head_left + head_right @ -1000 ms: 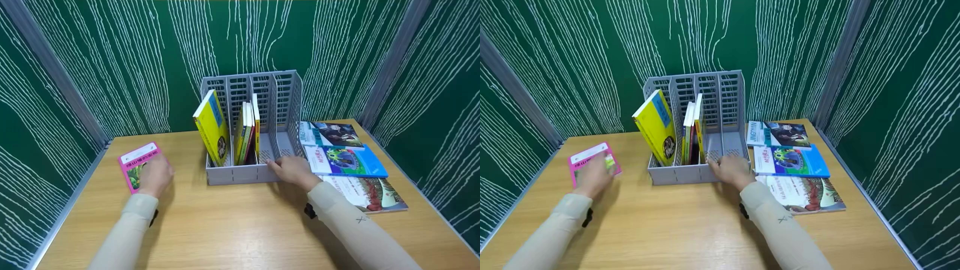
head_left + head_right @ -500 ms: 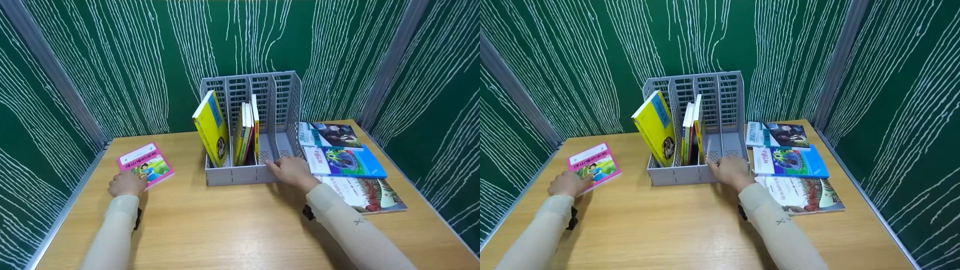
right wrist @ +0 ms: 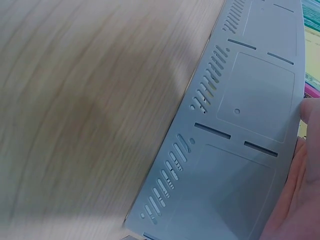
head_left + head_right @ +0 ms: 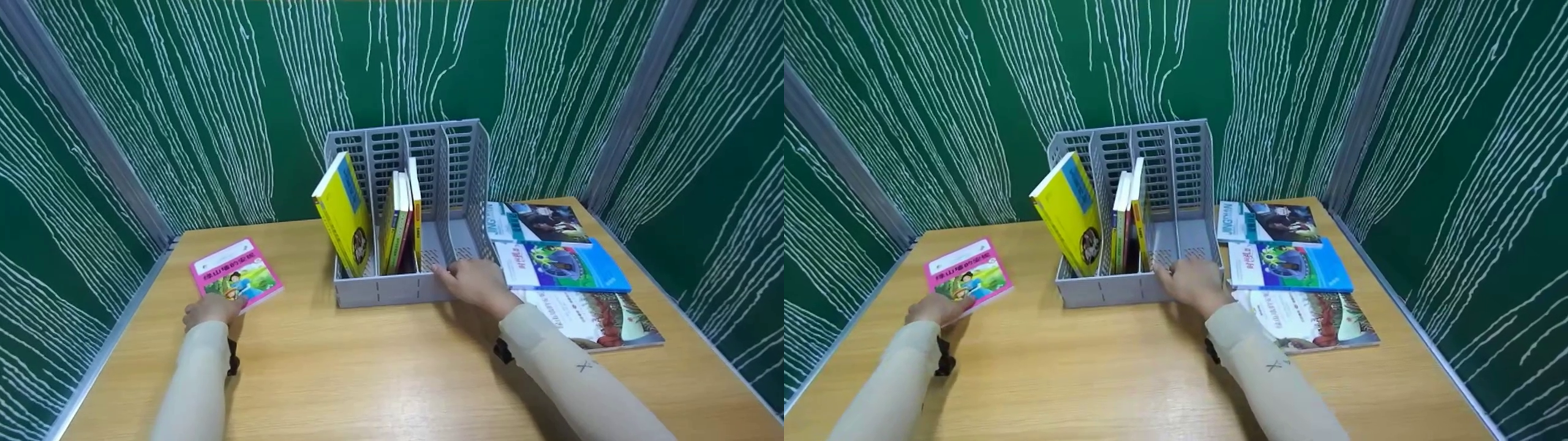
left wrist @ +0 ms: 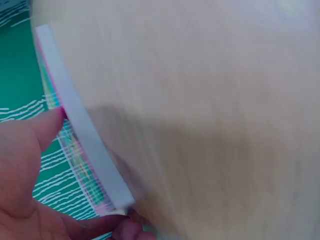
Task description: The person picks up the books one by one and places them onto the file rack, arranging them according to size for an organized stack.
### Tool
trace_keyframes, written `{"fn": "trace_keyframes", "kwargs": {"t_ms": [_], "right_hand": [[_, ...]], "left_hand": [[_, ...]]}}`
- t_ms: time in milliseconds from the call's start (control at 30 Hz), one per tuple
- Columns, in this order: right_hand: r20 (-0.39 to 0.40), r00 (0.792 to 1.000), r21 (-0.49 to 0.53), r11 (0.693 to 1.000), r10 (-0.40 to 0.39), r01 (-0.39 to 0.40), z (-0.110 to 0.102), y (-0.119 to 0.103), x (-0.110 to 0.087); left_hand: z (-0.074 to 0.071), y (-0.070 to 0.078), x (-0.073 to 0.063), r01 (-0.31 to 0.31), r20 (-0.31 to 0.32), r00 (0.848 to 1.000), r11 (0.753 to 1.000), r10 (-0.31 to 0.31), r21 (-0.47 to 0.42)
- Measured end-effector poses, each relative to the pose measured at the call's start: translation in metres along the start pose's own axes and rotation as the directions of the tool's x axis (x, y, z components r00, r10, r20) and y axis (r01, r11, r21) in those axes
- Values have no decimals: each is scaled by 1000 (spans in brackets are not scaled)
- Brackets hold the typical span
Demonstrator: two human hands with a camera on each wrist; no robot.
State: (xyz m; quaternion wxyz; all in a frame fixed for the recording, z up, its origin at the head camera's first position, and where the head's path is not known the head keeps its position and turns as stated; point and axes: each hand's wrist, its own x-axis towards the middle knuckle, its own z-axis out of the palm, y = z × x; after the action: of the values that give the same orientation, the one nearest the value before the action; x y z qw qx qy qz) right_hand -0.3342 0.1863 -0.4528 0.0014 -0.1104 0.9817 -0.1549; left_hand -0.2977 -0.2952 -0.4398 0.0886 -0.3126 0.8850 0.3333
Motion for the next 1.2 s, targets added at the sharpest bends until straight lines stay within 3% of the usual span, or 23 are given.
{"fn": "trace_keyframes", "kwargs": {"t_ms": [267,433,533,700,833,1033,1100,1200], "right_hand": [[-12,1000,-1,1000,-15,15,1,1,-1],[-15,1000,-1,1000,-20,20,1,0,0],[-11,1000,1,1000,-12,12,2,-1,0],[0,1000,-15,1000,-1,1,0,0,-1],[-9,1000,-48,999,-2,2,1,-4,2],[2,1000,-43,999,16,-16,-1,-4,3],[3,1000,-42,999,15,-15,-1,-4,2],[4,1000,-38,999,5,-5,-1,-3,0]], "left_hand": [[2,-3,8,11,-24,1000,993,-14,-114],[6,-7,25,10,-56,998,987,-19,-160],[5,-9,38,7,-46,999,968,-19,-252],[0,-17,53,73,66,997,908,-50,-412],[-11,-19,54,100,117,991,909,-57,-404],[-14,-16,53,74,85,995,913,-43,-401],[-13,-16,52,57,86,996,904,-22,-424],[-12,-15,51,39,103,995,870,14,-491]]}}
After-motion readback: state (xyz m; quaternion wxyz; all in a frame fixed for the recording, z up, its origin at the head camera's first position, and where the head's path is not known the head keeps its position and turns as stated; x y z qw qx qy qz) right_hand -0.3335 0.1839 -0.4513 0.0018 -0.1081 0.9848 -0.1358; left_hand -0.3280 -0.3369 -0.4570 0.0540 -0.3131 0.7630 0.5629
